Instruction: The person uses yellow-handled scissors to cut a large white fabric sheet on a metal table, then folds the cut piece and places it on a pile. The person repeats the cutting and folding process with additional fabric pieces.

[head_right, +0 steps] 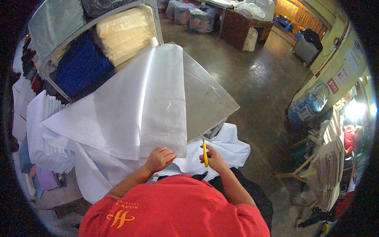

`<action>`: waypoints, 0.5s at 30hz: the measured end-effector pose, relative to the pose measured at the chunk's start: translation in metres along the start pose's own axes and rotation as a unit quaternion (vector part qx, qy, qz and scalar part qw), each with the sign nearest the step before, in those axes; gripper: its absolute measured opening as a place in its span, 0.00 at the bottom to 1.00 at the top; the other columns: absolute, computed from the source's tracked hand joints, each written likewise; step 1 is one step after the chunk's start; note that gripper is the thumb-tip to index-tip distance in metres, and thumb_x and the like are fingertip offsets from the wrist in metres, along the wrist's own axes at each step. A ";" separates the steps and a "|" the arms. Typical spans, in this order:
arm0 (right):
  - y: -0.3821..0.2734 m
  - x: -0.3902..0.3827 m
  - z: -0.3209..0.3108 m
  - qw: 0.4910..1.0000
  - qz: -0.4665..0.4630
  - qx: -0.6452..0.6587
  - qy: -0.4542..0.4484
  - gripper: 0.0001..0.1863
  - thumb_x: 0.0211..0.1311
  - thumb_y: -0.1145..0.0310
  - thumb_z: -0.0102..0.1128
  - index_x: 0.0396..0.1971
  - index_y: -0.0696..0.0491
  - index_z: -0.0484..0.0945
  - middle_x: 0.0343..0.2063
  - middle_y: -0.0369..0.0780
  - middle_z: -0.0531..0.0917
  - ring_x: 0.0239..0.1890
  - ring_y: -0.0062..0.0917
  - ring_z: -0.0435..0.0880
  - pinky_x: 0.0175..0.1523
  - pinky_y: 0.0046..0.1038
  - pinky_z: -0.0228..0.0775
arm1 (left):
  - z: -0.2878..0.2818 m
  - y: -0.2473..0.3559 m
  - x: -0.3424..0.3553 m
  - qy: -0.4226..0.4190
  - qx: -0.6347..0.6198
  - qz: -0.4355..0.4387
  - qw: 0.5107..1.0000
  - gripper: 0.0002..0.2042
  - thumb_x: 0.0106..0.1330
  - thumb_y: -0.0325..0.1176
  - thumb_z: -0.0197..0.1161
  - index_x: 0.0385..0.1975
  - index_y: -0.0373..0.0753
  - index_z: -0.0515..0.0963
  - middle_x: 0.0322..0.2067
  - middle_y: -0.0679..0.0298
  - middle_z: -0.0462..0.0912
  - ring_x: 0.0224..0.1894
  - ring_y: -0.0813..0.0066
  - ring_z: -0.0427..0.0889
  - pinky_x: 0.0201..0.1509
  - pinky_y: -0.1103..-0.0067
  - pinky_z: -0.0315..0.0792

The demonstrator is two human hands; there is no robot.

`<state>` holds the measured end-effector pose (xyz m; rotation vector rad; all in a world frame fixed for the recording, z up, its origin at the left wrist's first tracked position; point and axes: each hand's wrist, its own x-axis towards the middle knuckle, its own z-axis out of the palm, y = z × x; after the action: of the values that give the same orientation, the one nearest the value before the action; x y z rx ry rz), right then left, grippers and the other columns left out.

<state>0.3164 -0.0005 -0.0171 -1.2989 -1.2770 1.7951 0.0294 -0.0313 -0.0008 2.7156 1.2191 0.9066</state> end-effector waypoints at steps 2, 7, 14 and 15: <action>0.002 -0.004 0.010 1.000 0.014 -0.002 -0.012 0.27 0.58 0.71 0.64 0.57 0.53 0.65 0.28 0.41 0.80 0.29 0.24 0.81 0.35 0.27 0.74 | 0.001 0.000 0.001 -0.008 0.001 -0.010 1.000 0.07 0.56 0.33 0.64 0.34 0.45 0.79 0.39 0.69 0.78 0.43 0.70 0.75 0.46 0.73 0.70; -0.002 -0.008 0.016 1.000 0.021 0.014 0.009 0.26 0.59 0.71 0.63 0.57 0.54 0.65 0.27 0.41 0.79 0.27 0.24 0.81 0.33 0.26 0.74 | -0.002 0.001 0.008 -0.052 0.007 -0.052 0.997 0.15 0.56 0.37 0.64 0.43 0.45 0.77 0.53 0.60 0.72 0.55 0.60 0.70 0.60 0.66 0.64; -0.008 -0.011 0.005 0.998 0.013 0.020 0.054 0.26 0.59 0.73 0.63 0.57 0.55 0.65 0.27 0.41 0.80 0.27 0.24 0.81 0.32 0.26 0.75 | -0.021 -0.010 0.025 -0.110 0.040 -0.153 0.981 0.28 0.57 0.50 0.63 0.57 0.46 0.69 0.64 0.55 0.59 0.67 0.52 0.57 0.68 0.51 0.46; -0.007 -0.012 0.003 0.998 0.011 0.026 0.057 0.26 0.59 0.73 0.63 0.57 0.55 0.65 0.27 0.41 0.80 0.26 0.24 0.81 0.32 0.26 0.75 | -0.025 -0.018 0.030 -0.113 0.078 -0.177 0.975 0.29 0.57 0.51 0.61 0.58 0.46 0.69 0.66 0.55 0.57 0.68 0.51 0.55 0.68 0.49 0.44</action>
<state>0.3169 -0.0092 -0.0056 -1.3703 -1.1527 1.7317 0.0199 -0.0035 0.0302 2.4929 1.7055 0.4657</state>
